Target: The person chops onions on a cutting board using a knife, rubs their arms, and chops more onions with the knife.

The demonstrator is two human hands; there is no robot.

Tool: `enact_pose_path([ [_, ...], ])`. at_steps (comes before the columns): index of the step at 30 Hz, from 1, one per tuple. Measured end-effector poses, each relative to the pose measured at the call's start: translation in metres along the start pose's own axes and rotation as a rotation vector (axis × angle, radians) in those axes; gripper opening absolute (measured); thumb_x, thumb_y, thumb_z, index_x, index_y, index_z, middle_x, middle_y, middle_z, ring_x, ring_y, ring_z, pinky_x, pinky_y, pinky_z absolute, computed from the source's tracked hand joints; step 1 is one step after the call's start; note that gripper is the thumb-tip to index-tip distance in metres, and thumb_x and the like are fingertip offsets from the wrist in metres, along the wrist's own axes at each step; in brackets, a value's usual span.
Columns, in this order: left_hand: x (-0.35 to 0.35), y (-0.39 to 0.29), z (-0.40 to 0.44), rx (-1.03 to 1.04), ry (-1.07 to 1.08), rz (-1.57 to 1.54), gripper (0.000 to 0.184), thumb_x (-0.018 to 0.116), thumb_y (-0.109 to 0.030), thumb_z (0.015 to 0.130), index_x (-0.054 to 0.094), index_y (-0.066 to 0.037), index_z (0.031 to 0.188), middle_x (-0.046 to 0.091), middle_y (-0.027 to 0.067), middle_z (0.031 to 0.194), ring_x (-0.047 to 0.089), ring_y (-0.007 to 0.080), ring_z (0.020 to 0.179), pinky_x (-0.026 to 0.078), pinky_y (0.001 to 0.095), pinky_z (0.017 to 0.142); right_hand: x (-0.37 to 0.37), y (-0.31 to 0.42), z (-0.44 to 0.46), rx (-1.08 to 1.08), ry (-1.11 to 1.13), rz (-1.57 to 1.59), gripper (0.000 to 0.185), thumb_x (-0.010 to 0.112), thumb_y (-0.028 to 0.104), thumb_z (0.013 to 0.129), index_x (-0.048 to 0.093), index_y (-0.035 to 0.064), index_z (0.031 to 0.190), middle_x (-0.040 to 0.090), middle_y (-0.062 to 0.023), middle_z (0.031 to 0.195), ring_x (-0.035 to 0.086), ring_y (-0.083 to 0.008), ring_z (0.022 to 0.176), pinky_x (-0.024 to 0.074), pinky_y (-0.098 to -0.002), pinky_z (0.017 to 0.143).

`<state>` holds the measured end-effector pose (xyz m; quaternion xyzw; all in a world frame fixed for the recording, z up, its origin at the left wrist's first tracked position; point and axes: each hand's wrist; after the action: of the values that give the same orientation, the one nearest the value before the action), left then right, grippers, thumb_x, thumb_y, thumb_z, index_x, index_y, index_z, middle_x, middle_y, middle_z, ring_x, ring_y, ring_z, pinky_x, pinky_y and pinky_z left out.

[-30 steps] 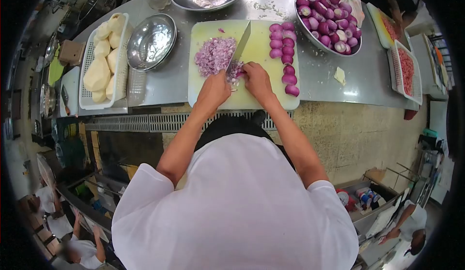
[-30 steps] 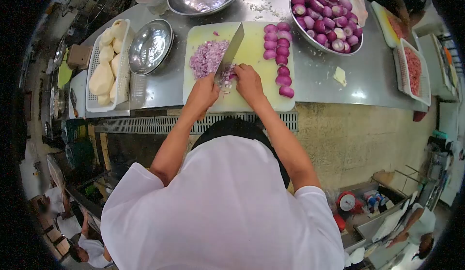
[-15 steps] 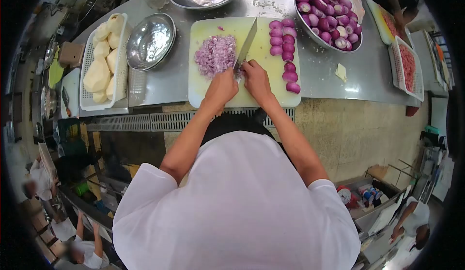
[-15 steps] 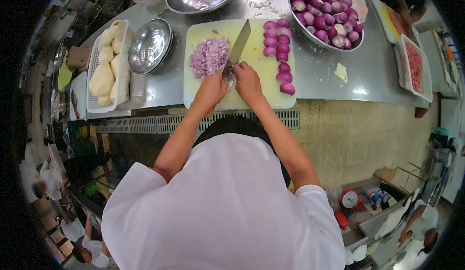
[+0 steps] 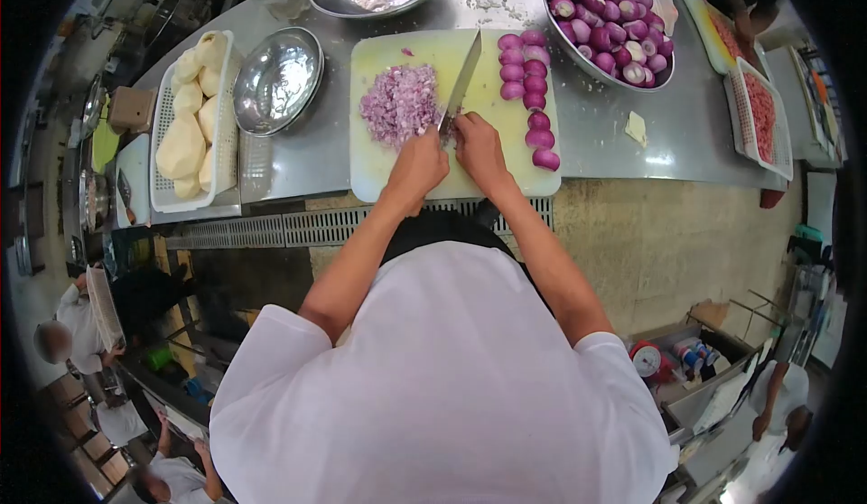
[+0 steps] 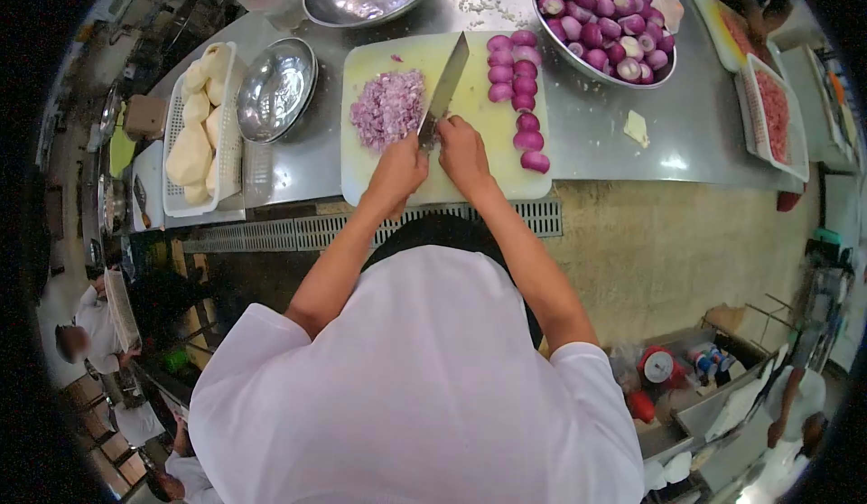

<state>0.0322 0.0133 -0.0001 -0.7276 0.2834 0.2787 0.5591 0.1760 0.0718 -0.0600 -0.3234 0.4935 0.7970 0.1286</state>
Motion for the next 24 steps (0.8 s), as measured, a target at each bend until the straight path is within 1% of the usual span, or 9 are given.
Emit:
enact_pose_path([
  [2,-0.01,-0.004,0.008,0.029,-0.001,-0.003,0.021,0.056,-0.005,0.087,0.061,0.012,0.099,0.066,0.0375,0.084,0.067,0.0541,0.085,0.052,0.0596,0.077,0.001,-0.002,-0.001,0.0,-0.003,-0.012,0.016,0.059,-0.006,0.083,0.064,-0.0006,0.096,0.062,-0.0236,0.09,0.064,-0.0463,0.088,0.0523,-0.0519,0.076],
  [6,-0.004,0.002,0.004,0.026,-0.022,-0.064,0.022,0.056,-0.005,0.088,0.06,0.012,0.1,0.066,0.0376,0.084,0.067,0.0546,0.085,0.053,0.0591,0.079,0.001,-0.001,0.001,0.011,-0.023,0.01,0.015,0.059,-0.006,0.083,0.064,-0.0007,0.096,0.062,-0.0237,0.09,0.064,-0.0461,0.088,0.0526,-0.0522,0.076],
  [8,0.011,0.01,0.01,0.059,-0.038,0.032,0.015,0.055,-0.005,0.092,0.058,0.007,0.099,0.065,0.0258,0.067,0.067,0.0364,0.055,0.053,0.0487,0.055,0.001,0.0,-0.002,0.012,-0.019,0.004,0.015,0.058,-0.006,0.083,0.064,-0.0006,0.096,0.062,-0.0237,0.09,0.064,-0.0463,0.087,0.0526,-0.0523,0.076],
  [12,-0.004,0.006,0.01,0.067,-0.023,-0.026,0.015,0.055,-0.005,0.092,0.059,0.007,0.1,0.065,0.0272,0.07,0.067,0.0371,0.055,0.053,0.0488,0.055,0.0,-0.003,0.0,0.009,-0.042,0.034,0.015,0.057,-0.006,0.083,0.064,-0.0004,0.095,0.063,-0.0235,0.089,0.064,-0.0468,0.086,0.0526,-0.0525,0.075],
  [14,0.018,0.023,0.01,0.267,-0.184,0.114,0.014,0.054,-0.006,0.093,0.058,0.007,0.098,0.065,0.0275,0.069,0.066,0.0378,0.054,0.053,0.0483,0.054,-0.002,-0.002,0.003,0.006,-0.039,0.015,0.015,0.058,-0.006,0.083,0.064,-0.0003,0.095,0.063,-0.0234,0.088,0.064,-0.0468,0.086,0.0526,-0.0525,0.075],
  [15,0.013,0.014,0.008,0.263,-0.176,0.112,0.014,0.054,-0.006,0.093,0.058,0.007,0.098,0.065,0.0275,0.069,0.066,0.0378,0.054,0.053,0.0483,0.054,-0.003,-0.002,0.0,0.007,-0.027,-0.007,0.015,0.058,-0.006,0.083,0.064,-0.0003,0.095,0.063,-0.0233,0.088,0.064,-0.0468,0.085,0.0525,-0.0525,0.075],
  [17,-0.008,-0.013,0.01,0.013,0.019,-0.008,0.023,0.056,-0.004,0.089,0.061,0.012,0.105,0.067,0.0364,0.085,0.067,0.0541,0.086,0.053,0.0585,0.079,-0.002,-0.003,-0.003,0.015,-0.027,-0.011,0.015,0.058,-0.006,0.083,0.064,-0.0002,0.094,0.063,-0.0233,0.087,0.064,-0.0467,0.085,0.0525,-0.0525,0.075],
  [22,0.004,-0.006,0.009,0.021,-0.009,-0.047,0.023,0.056,-0.004,0.088,0.061,0.011,0.105,0.067,0.0368,0.086,0.068,0.053,0.086,0.053,0.0582,0.079,-0.002,-0.004,-0.002,0.03,-0.048,0.0,0.014,0.057,-0.007,0.082,0.065,-0.0005,0.092,0.063,-0.0236,0.086,0.064,-0.0466,0.085,0.0524,-0.0525,0.074],
  [24,0.007,-0.004,0.007,0.025,0.003,-0.048,0.023,0.056,-0.004,0.088,0.061,0.011,0.105,0.067,0.037,0.085,0.068,0.0528,0.086,0.053,0.0582,0.079,-0.002,-0.007,-0.003,-0.006,-0.047,-0.005,0.013,0.058,-0.007,0.081,0.065,-0.0012,0.091,0.064,-0.0239,0.087,0.064,-0.0466,0.085,0.0524,-0.0522,0.074],
])
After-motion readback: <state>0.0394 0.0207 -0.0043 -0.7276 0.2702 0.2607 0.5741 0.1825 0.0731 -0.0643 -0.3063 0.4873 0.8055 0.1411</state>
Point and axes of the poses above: each hand's wrist, its own z-axis towards the middle knuckle, its own x-axis out of the palm, y = z × x
